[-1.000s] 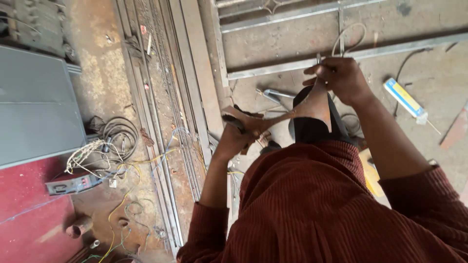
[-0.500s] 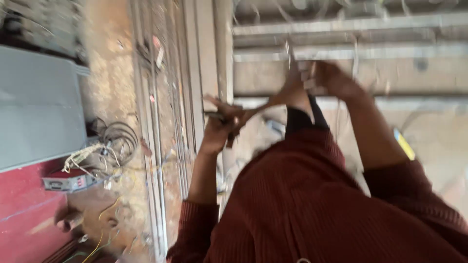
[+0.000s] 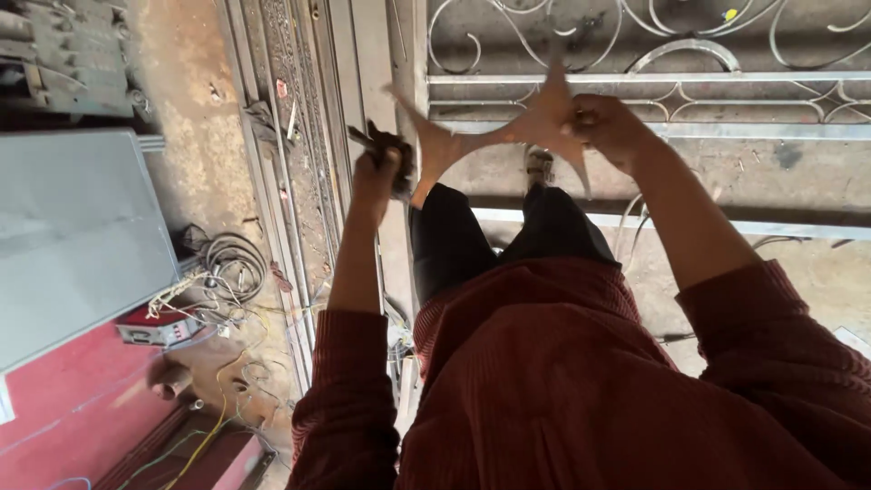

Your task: The person grinds a metal sheet with an angle grinder, picks up various metal cutouts, and welds them onto a larger decorative metal gate frame using a welding torch.

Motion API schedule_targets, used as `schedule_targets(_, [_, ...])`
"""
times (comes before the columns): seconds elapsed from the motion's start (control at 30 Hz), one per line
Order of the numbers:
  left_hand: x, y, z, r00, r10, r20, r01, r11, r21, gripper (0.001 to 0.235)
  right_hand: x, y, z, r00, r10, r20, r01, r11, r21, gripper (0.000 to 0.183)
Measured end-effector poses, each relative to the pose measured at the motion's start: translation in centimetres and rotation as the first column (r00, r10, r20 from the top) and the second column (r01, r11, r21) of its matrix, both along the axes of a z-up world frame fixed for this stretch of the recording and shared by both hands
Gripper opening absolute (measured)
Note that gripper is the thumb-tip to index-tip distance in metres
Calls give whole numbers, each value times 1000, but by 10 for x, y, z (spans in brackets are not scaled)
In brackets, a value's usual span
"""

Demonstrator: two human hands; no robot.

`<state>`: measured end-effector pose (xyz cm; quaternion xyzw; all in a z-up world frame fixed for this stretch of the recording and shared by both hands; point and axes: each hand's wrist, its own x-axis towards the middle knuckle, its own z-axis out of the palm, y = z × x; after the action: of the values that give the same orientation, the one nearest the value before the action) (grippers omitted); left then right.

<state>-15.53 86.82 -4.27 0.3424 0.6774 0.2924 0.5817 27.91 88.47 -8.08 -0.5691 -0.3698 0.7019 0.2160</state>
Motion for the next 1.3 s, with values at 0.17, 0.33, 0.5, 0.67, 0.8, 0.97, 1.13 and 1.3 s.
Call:
schedule_targets(0.17, [-76, 36, -60, 953, 270, -140, -283, 955, -84, 26, 18, 43, -14, 962, -243, -125, 247, 969, 12, 25])
schedule_targets(0.33, [-80, -16, -163, 558, -741, -372, 552, 667, -500, 42, -3, 52, -32, 922, -387, -8, 384, 913, 135, 18])
schedule_targets(0.5, [-61, -70, -150, 355, -885, -303, 730, 464, -501, 48, -51, 77, -65, 830, -545, 120, 526, 836, 154, 8])
schedule_targets(0.67, [-89, -39, -148, 378, -923, 71, 848, 315, -427, 57, -82, 116, -107, 751, -660, 20, 659, 748, -80, 7])
schedule_targets(0.8, [-93, -30, -130, 145, -943, 299, 931, 29, -363, 55, -78, 148, -174, 723, -685, -95, 676, 729, -112, 10])
schedule_targets(0.97, [-65, 50, -208, 404, -903, 148, 882, 342, -325, 60, -90, 170, -339, 433, -781, -450, 738, 594, -319, 21])
schedule_targets(1.13, [-9, 157, -388, 757, -598, -265, 590, 799, -118, 40, -138, 194, -500, 137, -946, -293, 812, 277, -514, 35])
schedule_targets(1.3, [11, 216, -549, 130, -917, -377, 829, 309, -466, 27, -173, 227, -641, -32, -888, -458, 792, 257, -553, 24])
